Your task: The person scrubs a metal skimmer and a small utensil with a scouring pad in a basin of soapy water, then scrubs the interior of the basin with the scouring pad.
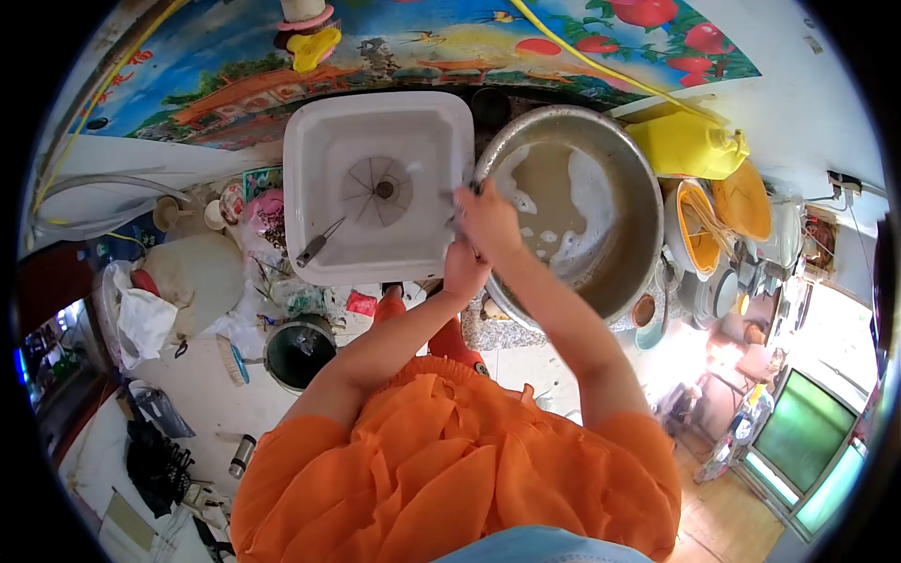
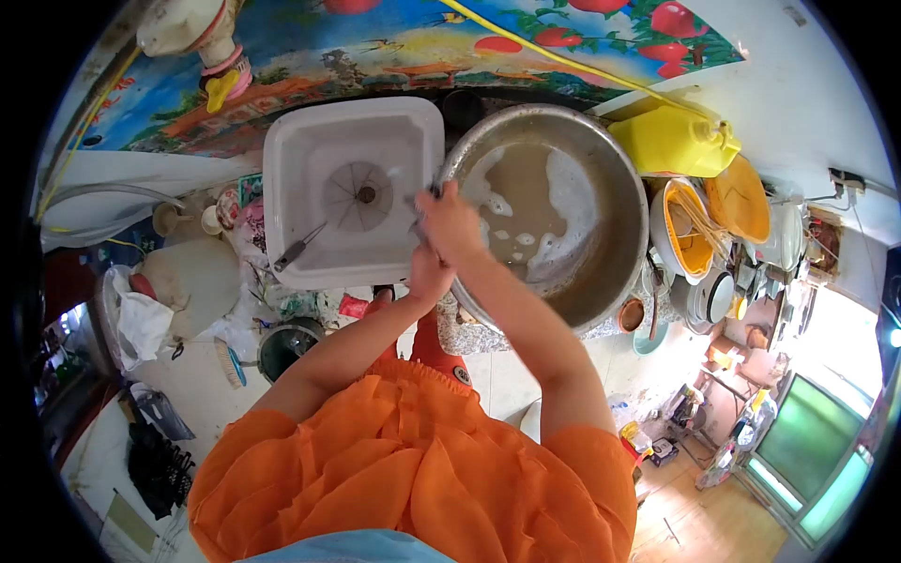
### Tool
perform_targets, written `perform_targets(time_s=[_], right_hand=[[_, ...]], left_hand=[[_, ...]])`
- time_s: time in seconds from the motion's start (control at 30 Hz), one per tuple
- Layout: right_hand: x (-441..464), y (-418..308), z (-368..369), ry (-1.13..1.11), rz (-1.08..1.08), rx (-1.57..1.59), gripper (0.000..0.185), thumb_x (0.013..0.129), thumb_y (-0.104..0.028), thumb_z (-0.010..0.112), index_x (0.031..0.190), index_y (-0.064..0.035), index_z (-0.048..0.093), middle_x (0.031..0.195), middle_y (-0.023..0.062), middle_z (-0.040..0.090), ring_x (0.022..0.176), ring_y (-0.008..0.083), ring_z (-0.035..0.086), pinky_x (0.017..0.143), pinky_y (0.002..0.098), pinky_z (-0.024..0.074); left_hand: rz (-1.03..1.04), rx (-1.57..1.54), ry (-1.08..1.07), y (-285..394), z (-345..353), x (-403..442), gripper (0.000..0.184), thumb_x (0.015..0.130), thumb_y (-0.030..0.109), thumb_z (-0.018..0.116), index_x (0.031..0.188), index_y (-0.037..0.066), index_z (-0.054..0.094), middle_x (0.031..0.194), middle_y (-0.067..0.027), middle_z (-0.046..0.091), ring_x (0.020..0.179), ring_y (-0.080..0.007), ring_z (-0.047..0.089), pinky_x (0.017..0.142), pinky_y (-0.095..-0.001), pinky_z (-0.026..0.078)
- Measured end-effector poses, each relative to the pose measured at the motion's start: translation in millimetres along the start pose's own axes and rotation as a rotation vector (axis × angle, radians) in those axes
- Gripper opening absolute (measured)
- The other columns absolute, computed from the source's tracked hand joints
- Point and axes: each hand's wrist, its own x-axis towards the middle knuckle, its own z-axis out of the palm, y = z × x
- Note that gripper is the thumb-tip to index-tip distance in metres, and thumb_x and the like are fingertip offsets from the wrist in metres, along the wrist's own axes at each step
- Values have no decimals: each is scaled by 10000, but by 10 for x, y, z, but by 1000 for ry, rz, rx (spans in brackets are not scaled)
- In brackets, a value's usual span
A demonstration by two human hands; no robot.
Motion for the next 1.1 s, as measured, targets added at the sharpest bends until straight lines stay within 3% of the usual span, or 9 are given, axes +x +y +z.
perform_targets(time_s=[0.17,0.3,0.37,0.5,0.6,0.7,0.83,0.97,1.1], right_hand=[[811,266,-198,426,237,51,176,691,-156,596,838,-102,515,874,230,485,673,399,576,556,466,483],[327,25,34,262,132,73,167,714,-109,599,879,-107,570,908,244,480,788,400,564,649,468,485],[379,51,-64,277,140,42,195,712,-107,607,905,-119,586,932,244,475,797,396,566,665,461,491],[684,242,-38,430,266,106,257,645,-137,670,886,-132,582,954,219,482,701,394,575,601,455,497],[329,84,114,347,124,77,227,647,-142,669,848,-116,565,945,213,490,712,398,570,598,462,489],[560,255,39,366,169,79,240,646,-135,666,865,-122,568,967,208,486,724,398,565,622,467,480],[694,235,-73,505,370,239,291,643,-141,679,907,-119,559,972,210,482,750,398,560,626,462,473],[5,105,257,414,1,282,302,683,-138,668,949,-97,532,932,239,505,731,408,555,614,462,463],[658,334,-6,474,324,351,342,675,-132,666,978,-88,513,999,257,494,753,418,547,632,467,458]], left_hand=[[-161,163,30,0,-2,-45,302,728,162,579,925,-36,464,681,-248,562,667,-408,565,566,-443,438],[245,175,75,-33,56,68,264,730,155,558,862,-43,445,650,-264,552,622,-430,546,549,-471,438],[-184,35,4,48,21,18,257,730,150,556,866,-41,449,649,-257,557,619,-426,548,546,-472,436],[-217,79,29,96,8,-5,254,722,136,553,863,-45,444,651,-261,554,628,-423,550,554,-470,437],[133,-174,123,184,-18,19,260,723,135,556,861,-50,436,648,-270,548,637,-426,551,560,-473,436],[-200,96,-6,70,13,20,270,722,132,569,863,-52,432,641,-264,548,638,-424,551,559,-468,436],[-179,45,6,83,17,-60,242,727,110,568,840,-52,429,619,-244,544,625,-423,547,552,-454,437],[-46,-80,43,207,9,-126,237,743,105,563,840,-58,421,641,-248,543,634,-419,551,562,-441,435],[-145,63,42,138,122,-173,243,742,97,572,842,-62,416,677,-262,546,656,-423,552,589,-439,436]])
